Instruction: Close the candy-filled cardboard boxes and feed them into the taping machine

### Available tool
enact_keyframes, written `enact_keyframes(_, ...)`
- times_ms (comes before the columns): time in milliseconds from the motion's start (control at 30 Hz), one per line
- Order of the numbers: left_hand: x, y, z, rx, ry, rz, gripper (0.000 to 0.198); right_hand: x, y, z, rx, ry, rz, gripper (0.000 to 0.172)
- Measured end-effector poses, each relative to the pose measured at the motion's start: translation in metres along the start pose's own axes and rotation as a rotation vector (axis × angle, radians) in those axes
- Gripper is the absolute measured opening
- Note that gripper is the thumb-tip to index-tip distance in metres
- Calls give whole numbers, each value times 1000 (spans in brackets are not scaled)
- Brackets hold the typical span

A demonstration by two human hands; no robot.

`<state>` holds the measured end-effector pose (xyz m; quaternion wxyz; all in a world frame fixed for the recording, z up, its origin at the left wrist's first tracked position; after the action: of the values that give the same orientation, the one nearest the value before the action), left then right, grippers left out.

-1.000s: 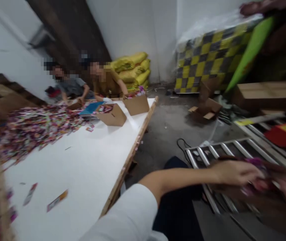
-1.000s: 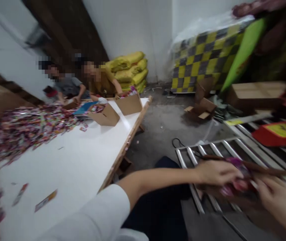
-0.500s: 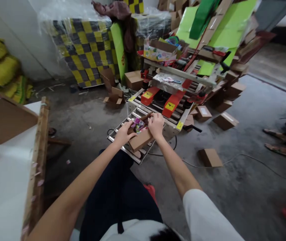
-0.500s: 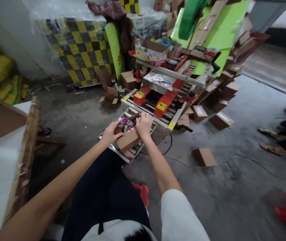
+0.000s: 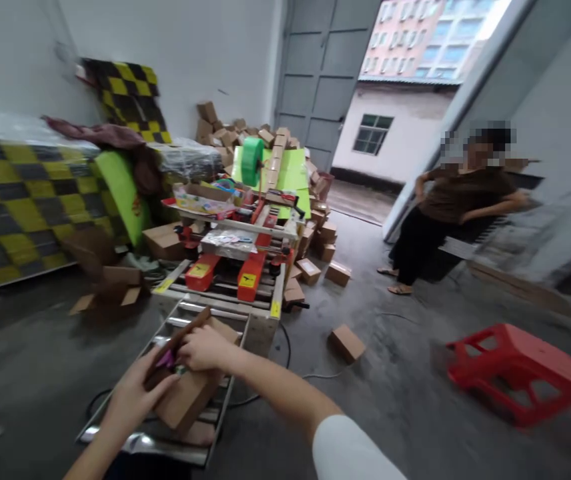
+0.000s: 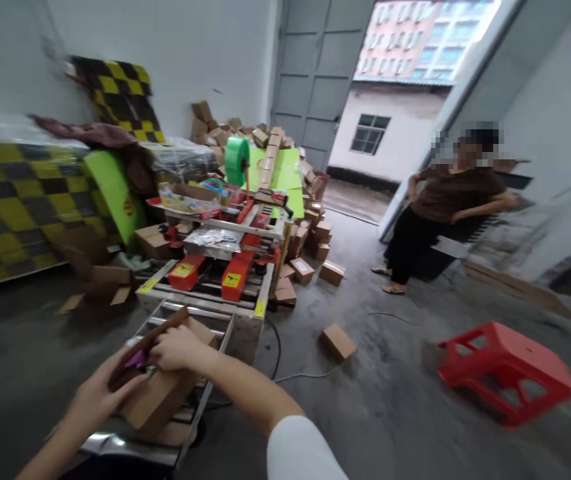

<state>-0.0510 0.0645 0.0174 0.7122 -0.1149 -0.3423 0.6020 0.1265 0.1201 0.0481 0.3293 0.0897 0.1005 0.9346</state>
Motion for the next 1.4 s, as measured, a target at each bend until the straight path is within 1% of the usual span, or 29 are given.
enact_keyframes(67,-2,-7,5,-14,-6,-4,58,5,7,-1,18,44,-58,17)
enact_keyframes(133,-2,-6,6,-5,-36,38,56,8,10,-1,38,63,-61,15)
enact_keyframes(200,1,-2,4,6,-54,72,57,7,10,0,57,47,-40,14)
enact_keyframes(233,1,-3,3,5,-50,77,58,4,9,1,65,19,-43,12)
enact_keyframes(300,-1,-14,4,-13,-11,50,58,-7,12,6,91,-62,-72,8)
enact_keyframes(333,-4,-22,6,-21,36,51,57,-14,14,9,115,-108,-86,7)
enact_keyframes(367,-6,-30,8,-34,71,41,61,-21,16,11,148,-151,-90,8)
enact_keyframes(433,-7,-43,11,-47,70,23,66,-30,16,11,233,-225,-70,15)
enact_keyframes(467,-7,-45,11,-43,59,20,67,-33,14,9,273,-303,-86,19)
enact_keyframes(533,-10,-45,9,-35,45,3,68,-38,9,6,330,-520,-172,26)
enact_keyframes(600,-18,-45,6,-8,69,-50,66,-42,5,3,339,-727,-298,31)
enact_keyframes(633,-24,-47,4,23,96,-91,66,-44,3,3,330,-788,-350,33)
enact_keyframes(667,-30,-49,2,70,125,-130,65,-45,2,3,321,-823,-394,35)
enact_keyframes(733,-40,-54,-1,190,173,-175,60,-46,1,3,307,-842,-449,37)
enact_keyframes(800,-46,-61,-2,296,191,-163,53,-47,1,1,289,-860,-499,40)
enact_keyframes(867,-51,-67,-2,344,198,-129,49,-51,4,-7,261,-890,-577,45)
enact_keyframes(933,-58,-73,-3,345,175,-85,48,-59,7,-19,248,-875,-652,53)
enact_keyframes(967,-62,-75,-4,335,150,-56,47,-62,7,-25,254,-835,-662,58)
enact_keyframes(1000,-67,-77,-5,318,119,-25,45,-65,7,-31,266,-775,-645,61)
enact_keyframes(1067,-76,-78,-7,259,52,25,37,-65,2,-36,288,-621,-553,64)
enact_keyframes(1133,-81,-76,-9,173,13,43,29,-60,-6,-33,287,-465,-447,64)
enact_keyframes(1167,-82,-74,-11,132,6,43,30,-56,-10,-30,278,-403,-417,64)
enact_keyframes(1233,-81,-71,-12,67,10,45,36,-51,-13,-21,250,-332,-418,64)
enact_keyframes(1300,-77,-67,-13,12,19,71,40,-54,-4,-15,217,-313,-455,65)
enact_keyframes(1333,-76,-65,-13,-18,19,91,42,-58,6,-15,199,-301,-452,65)
enact_keyframes(1400,-76,-62,-12,-78,15,127,44,-74,35,-20,166,-244,-365,71)
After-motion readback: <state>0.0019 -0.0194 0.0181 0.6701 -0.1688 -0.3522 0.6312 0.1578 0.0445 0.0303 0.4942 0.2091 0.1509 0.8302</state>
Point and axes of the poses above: each hand's wrist, its own x-axis towards the middle knuckle, its own z-axis out of the back of the hand, y = z × x, the point moved 2 cm from there along x, towards the middle knuckle, and after that the axes turned 12 degrees about x, right-handed, at the moved point
